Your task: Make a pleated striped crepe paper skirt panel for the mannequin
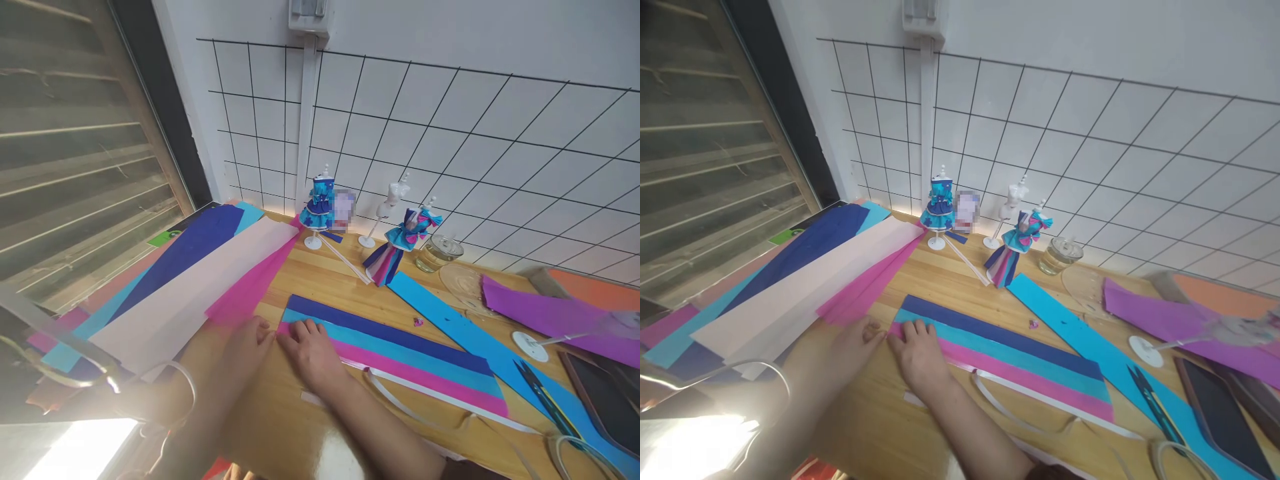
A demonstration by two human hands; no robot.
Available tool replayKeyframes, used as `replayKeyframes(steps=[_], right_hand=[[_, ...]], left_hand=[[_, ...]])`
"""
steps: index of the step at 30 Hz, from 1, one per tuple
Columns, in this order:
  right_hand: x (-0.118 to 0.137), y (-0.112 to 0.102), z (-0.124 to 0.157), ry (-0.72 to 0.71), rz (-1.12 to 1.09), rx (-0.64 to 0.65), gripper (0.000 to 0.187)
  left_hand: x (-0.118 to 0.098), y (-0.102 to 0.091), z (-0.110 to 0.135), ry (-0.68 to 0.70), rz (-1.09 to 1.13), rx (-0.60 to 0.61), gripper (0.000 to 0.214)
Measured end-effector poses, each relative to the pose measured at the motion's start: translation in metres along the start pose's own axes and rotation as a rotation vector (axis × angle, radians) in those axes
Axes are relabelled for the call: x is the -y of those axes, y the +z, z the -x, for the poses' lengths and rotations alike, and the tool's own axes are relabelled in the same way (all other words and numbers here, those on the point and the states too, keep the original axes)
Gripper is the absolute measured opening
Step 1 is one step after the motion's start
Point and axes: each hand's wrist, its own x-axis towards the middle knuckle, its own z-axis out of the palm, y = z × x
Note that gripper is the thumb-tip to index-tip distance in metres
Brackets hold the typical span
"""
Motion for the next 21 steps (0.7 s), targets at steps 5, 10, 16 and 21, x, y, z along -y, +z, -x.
replayKeyframes(steps=[5,10,16,21], right_hand=[[0.0,0.0,-0.001,0.032,-0.007,0.01,0.016],[-0.002,-0.003,-0.004,0.089,-0.128,0.035,0.021],[-0.008,-0.015,-0.004,0.143,-0.326,0.1,0.053],[-0.028,-0.028,0.013,0.181,-0.625,0.032,0.049]], left_hand=[[-0.002,0.002,-0.006,-0.01,-0.034,0.014,0.011],[0.0,0.004,-0.008,0.016,-0.048,0.006,0.013],[-0.003,0.0,-0.009,0.0,-0.045,0.011,0.013],[-0.018,-0.019,-0.002,-0.095,0.064,0.065,0.013]])
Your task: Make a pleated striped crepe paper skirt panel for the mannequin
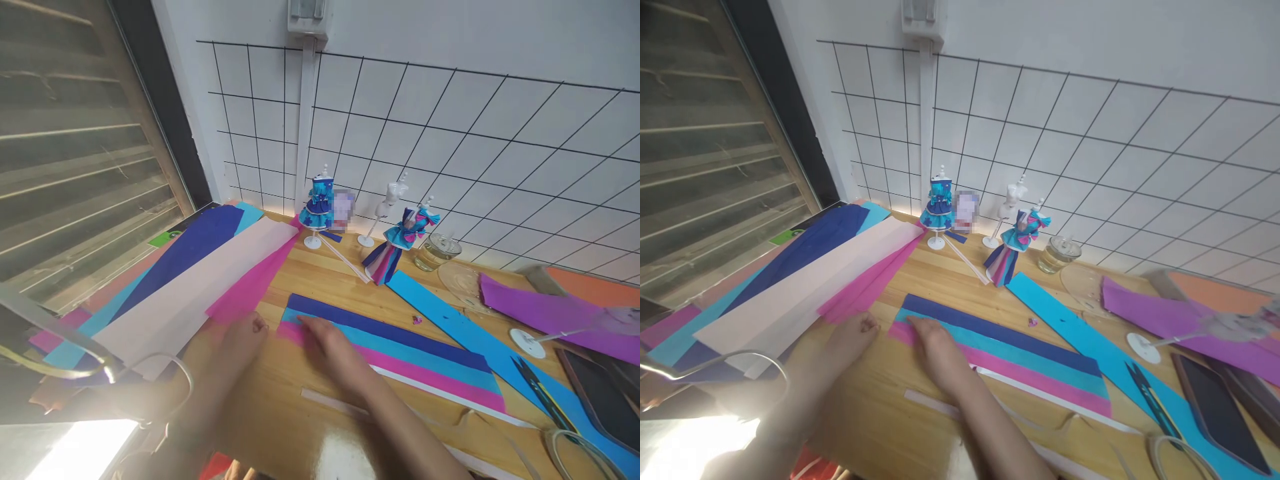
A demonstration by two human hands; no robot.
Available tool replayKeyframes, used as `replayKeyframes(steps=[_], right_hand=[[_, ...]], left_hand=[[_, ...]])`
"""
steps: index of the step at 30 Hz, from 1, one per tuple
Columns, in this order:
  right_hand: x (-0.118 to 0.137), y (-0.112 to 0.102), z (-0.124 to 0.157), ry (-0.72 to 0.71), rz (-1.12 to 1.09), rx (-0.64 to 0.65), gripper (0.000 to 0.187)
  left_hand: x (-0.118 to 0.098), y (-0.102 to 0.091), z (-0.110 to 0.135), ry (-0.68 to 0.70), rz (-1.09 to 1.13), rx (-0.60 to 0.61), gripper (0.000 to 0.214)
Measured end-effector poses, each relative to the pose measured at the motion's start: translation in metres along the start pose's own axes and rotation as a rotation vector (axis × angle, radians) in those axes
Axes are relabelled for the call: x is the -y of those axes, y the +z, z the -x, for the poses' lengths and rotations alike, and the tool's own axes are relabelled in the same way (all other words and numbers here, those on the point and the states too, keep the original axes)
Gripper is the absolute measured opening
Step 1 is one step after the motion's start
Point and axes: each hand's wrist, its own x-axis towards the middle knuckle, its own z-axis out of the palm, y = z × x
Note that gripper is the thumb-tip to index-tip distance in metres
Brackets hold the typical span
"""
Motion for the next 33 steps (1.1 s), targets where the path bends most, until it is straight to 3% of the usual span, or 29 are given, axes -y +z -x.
replayKeyframes(steps=[4,8,11,14,18,22,27,29,33], right_hand=[[-0.014,-0.032,0.035,0.147,-0.141,-0.16,0.037],[-0.016,-0.055,0.094,0.285,-0.096,-0.263,0.03],[-0.016,-0.048,0.136,0.241,0.071,-0.175,0.021],[-0.025,-0.025,0.161,0.1,0.284,-0.176,0.02],[-0.038,0.0,0.168,0.036,0.501,-0.299,0.024],[-0.036,0.003,0.162,0.113,0.484,-0.281,0.022],[-0.027,-0.002,0.162,0.165,0.381,-0.227,0.022],[-0.023,-0.004,0.163,0.179,0.339,-0.219,0.02],[-0.013,-0.006,0.161,0.269,0.226,-0.163,0.022]], left_hand=[[-0.01,-0.012,0.008,-0.078,0.083,0.072,0.012],[-0.007,-0.009,0.013,-0.057,0.126,-0.001,0.015],[-0.002,0.001,0.021,0.06,0.056,-0.044,0.02],[-0.002,0.016,0.034,0.285,-0.054,0.085,0.021],[-0.003,0.036,0.049,0.628,-0.215,0.218,0.018],[-0.003,0.052,0.054,0.766,-0.32,0.255,0.014],[-0.001,0.058,0.052,0.721,-0.289,0.269,0.009],[-0.001,0.056,0.052,0.695,-0.206,0.299,0.022],[-0.008,0.046,0.055,0.548,-0.014,0.48,0.029]])
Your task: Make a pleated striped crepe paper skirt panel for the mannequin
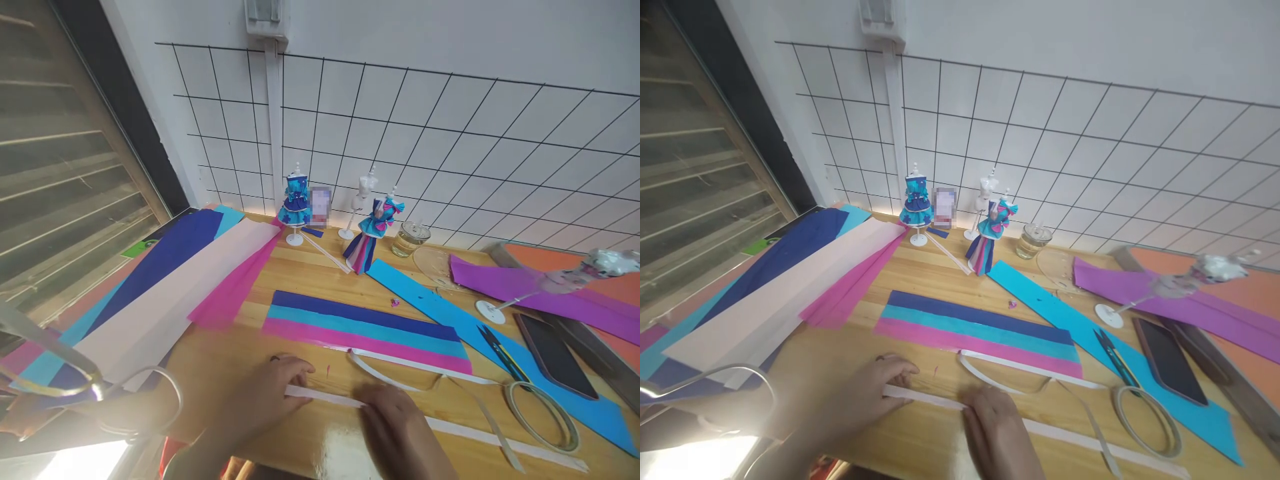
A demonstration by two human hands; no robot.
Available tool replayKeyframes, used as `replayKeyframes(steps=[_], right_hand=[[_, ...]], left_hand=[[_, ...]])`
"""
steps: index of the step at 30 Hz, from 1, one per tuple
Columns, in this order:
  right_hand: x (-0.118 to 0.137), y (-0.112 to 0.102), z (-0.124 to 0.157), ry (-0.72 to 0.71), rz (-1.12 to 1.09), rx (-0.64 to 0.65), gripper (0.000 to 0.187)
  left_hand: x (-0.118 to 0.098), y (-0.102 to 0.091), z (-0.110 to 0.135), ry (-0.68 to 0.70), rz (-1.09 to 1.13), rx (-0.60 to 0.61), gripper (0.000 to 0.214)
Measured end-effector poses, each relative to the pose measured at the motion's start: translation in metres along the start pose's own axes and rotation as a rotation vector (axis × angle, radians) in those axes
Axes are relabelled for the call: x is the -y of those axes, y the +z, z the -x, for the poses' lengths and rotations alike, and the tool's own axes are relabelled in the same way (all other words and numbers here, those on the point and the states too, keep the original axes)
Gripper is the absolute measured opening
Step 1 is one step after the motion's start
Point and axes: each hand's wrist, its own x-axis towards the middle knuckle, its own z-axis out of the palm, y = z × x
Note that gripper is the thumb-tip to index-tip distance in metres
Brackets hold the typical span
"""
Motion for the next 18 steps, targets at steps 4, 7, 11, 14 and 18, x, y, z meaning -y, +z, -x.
replayKeyframes(steps=[4,7,11,14,18], right_hand=[[0.013,-0.004,-0.006,0.071,-0.129,0.06,0.024],[0.022,-0.009,-0.015,0.084,-0.201,0.091,0.025],[0.027,-0.016,-0.025,0.098,-0.266,0.128,0.026],[0.019,-0.021,-0.027,0.154,-0.301,0.145,0.028],[-0.01,-0.029,-0.02,0.249,-0.359,0.118,0.034]], left_hand=[[-0.01,-0.011,0.006,-0.171,0.246,0.083,0.029],[-0.007,-0.021,0.01,-0.229,0.313,0.067,0.03],[0.011,-0.036,0.013,-0.289,0.347,0.015,0.028],[0.023,-0.045,0.018,-0.334,0.295,-0.059,0.027],[0.032,-0.051,0.024,-0.312,0.265,-0.097,0.023]])
